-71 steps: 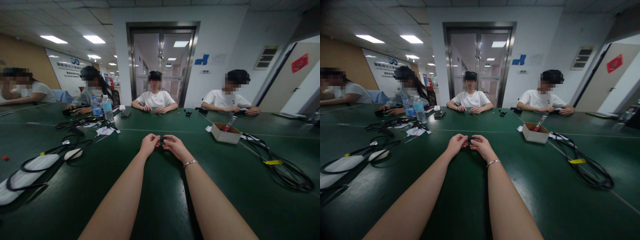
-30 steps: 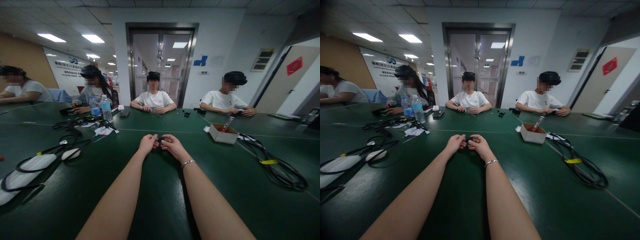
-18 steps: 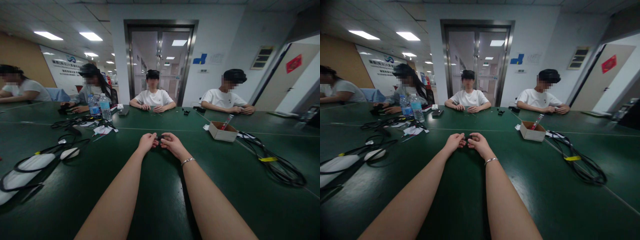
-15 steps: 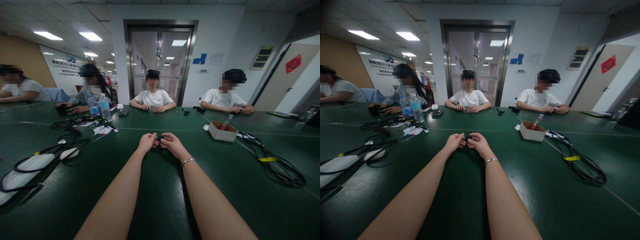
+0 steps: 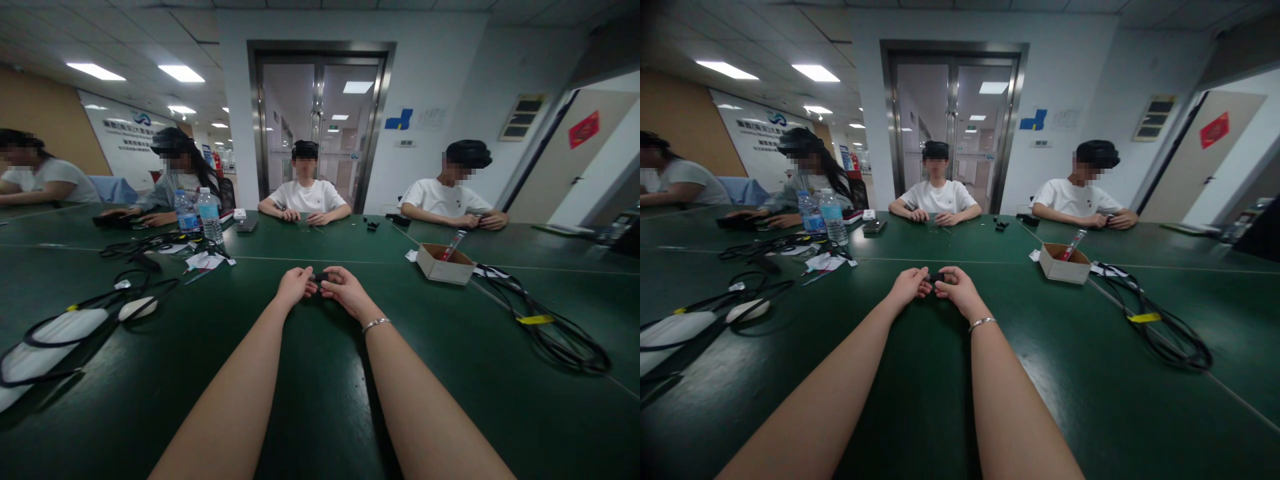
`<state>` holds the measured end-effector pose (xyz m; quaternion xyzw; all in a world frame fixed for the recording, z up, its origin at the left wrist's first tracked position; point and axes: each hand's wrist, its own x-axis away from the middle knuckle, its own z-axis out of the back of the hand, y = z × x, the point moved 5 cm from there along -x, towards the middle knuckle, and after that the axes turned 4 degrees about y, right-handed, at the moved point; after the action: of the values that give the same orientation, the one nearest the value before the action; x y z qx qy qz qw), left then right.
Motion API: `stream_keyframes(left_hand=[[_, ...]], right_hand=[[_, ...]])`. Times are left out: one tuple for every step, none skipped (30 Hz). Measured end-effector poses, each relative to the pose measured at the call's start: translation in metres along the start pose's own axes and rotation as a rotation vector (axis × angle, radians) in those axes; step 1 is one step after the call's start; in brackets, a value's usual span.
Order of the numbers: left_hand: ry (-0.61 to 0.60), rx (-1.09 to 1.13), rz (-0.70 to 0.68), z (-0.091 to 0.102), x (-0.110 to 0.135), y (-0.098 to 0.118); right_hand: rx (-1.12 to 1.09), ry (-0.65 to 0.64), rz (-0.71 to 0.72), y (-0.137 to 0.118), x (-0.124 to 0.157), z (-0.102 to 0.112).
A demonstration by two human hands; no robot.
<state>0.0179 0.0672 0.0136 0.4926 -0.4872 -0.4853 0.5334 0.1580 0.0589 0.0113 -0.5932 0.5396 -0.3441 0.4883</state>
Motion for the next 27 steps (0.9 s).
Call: stream_keyframes(left_hand=[[-0.002,-0.002,0.001,0.0,0.0001,0.0],[-0.006,-0.005,0.0,-0.0001,0.0002,0.0001],[-0.012,-0.007,-0.001,-0.0003,0.0003,0.0003],[-0.017,-0.009,-0.003,-0.0005,0.0002,0.0004],[-0.02,-0.011,-0.004,-0.0005,0.0,0.0004],[-0.023,-0.014,-0.005,-0.0006,-0.0003,0.0004],[-0.025,-0.019,-0.006,-0.0006,-0.0006,0.0002],[-0.025,-0.024,-0.007,-0.0005,-0.0009,-0.0001],[-0.025,-0.029,-0.007,-0.0005,-0.0013,-0.0005],[-0.026,-0.033,-0.007,-0.0006,-0.0017,-0.0009],[-0.028,-0.036,-0.006,-0.0007,-0.002,-0.0014],[-0.03,-0.038,-0.006,-0.0008,-0.0023,-0.0019],[-0.03,-0.04,-0.007,-0.0008,-0.0027,-0.0024],[-0.031,-0.044,-0.008,-0.0008,-0.003,-0.0028],[-0.03,-0.05,-0.01,-0.0006,-0.0033,-0.0032],[-0.026,-0.057,-0.012,-0.0002,-0.0036,-0.0036],[-0.023,-0.065,-0.012,0.0002,-0.0038,-0.0039],[-0.021,-0.074,-0.013,0.0004,-0.004,-0.0041],[-0.021,-0.084,-0.012,0.0006,-0.004,-0.0042],[-0.023,-0.098,-0.013,0.0006,-0.0038,-0.0041],[-0.027,-0.115,-0.013,0.0003,-0.0034,-0.0039],[-0.035,-0.136,-0.016,-0.0004,-0.0028,-0.0034],[-0.043,-0.161,-0.023,-0.0012,-0.002,-0.0028],[-0.05,-0.188,-0.034,-0.0021,-0.001,-0.0019],[-0.051,-0.218,-0.049,-0.0028,0.0001,-0.0008],[-0.048,-0.248,-0.067,-0.0033,0.0013,0.0004],[-0.043,-0.276,-0.084,-0.0037,0.0026,0.0016]], right_hand=[[-0.003,-0.001,0.002,-0.0001,0.0002,0.0],[-0.007,-0.002,0.004,-0.0003,0.0004,-0.0001],[-0.013,-0.003,0.006,-0.0004,0.0007,-0.0002],[-0.019,-0.004,0.007,-0.0005,0.001,-0.0003],[-0.026,-0.003,0.007,-0.0005,0.0013,-0.0002],[-0.032,-0.002,0.007,-0.0004,0.0015,-0.0001],[-0.035,-0.001,0.008,-0.0002,0.0016,0.0],[-0.037,-0.002,0.009,0.0,0.0015,0.0001],[-0.04,-0.004,0.012,0.0003,0.0014,0.0002],[-0.044,-0.007,0.016,0.0007,0.0011,0.0002],[-0.048,-0.009,0.02,0.001,0.0008,0.0003],[-0.051,-0.011,0.023,0.0014,0.0004,0.0004],[-0.054,-0.011,0.025,0.0019,0.0001,0.0006],[-0.055,-0.012,0.026,0.0022,-0.0002,0.0008],[-0.055,-0.014,0.027,0.0025,-0.0004,0.0009],[-0.055,-0.017,0.029,0.0026,-0.0005,0.0009],[-0.054,-0.02,0.031,0.0025,-0.0004,0.0009],[-0.055,-0.022,0.033,0.0023,-0.0003,0.0009],[-0.055,-0.023,0.034,0.002,-0.0001,0.0008],[-0.055,-0.025,0.032,0.0017,0.0002,0.0007],[-0.054,-0.026,0.03,0.0014,0.0005,0.0006],[-0.054,-0.026,0.026,0.001,0.0009,0.0004],[-0.055,-0.027,0.022,0.0005,0.0013,0.0002],[-0.057,-0.028,0.019,0.0,0.0018,-0.0001],[-0.058,-0.029,0.016,-0.0007,0.0023,-0.0006],[-0.059,-0.031,0.013,-0.0013,0.0028,-0.0011],[-0.059,-0.033,0.01,-0.002,0.0034,-0.0017]])
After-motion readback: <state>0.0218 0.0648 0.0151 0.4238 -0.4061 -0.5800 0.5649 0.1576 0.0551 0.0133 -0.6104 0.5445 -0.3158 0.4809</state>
